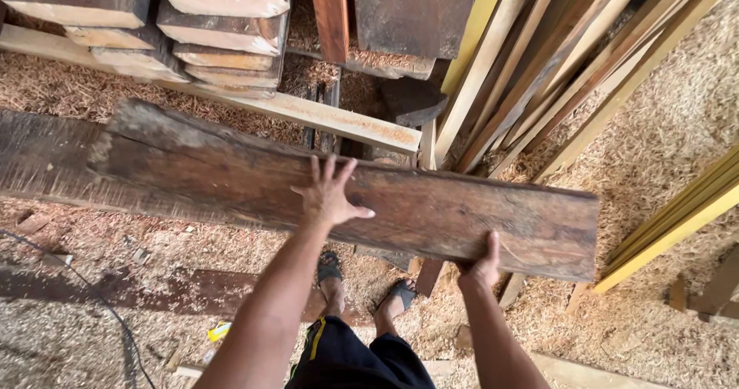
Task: The person measures and marks a wooden plank with a square and pencil, then uses a circular saw to cut along the marked line. They finish the cut with a hand saw and place the cut piece aside.
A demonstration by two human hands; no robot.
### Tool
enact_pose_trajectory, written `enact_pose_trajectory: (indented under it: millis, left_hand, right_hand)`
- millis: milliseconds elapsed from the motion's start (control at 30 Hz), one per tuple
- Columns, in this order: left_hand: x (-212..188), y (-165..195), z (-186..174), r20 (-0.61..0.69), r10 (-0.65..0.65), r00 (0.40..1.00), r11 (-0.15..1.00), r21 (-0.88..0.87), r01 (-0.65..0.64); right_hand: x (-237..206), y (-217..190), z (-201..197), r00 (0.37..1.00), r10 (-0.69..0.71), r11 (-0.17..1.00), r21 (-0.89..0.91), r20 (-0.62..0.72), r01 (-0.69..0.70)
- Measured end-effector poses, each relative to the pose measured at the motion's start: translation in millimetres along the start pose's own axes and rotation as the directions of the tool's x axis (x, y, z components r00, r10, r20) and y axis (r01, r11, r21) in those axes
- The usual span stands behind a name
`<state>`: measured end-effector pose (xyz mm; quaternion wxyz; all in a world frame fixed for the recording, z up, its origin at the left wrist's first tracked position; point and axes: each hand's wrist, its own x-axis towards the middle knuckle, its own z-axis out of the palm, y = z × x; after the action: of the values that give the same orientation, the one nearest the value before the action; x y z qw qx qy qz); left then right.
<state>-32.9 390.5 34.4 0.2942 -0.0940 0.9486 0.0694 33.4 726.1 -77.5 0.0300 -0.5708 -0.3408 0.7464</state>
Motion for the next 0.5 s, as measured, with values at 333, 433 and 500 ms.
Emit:
enact_pose_trajectory:
  millis: [333,433,500]
  left_hand:
    - [9.0,70.6,43.9,-0.042,0.029,0.999,0.995,-0.093,-0.032]
    - [9.3,72.7,44.8,-0.026,0.021,0.999,0.996,-0.085,-0.023]
    - [8.1,71.6,41.8,-0.031,0.026,0.999,0.998,-0.048,-0.028]
  right_hand:
    - [29.4,-70.6,-31.3,0.996,-0.038,0.994,-0.104,0.078,0.046]
    - [41.7,-77.1,-38.0,0.987,0.004,0.986,-0.163,0.161,0.023]
    - [48.2,-77.2,-45.8,0.981,0.052,0.985,-0.169,0.187,-0.02]
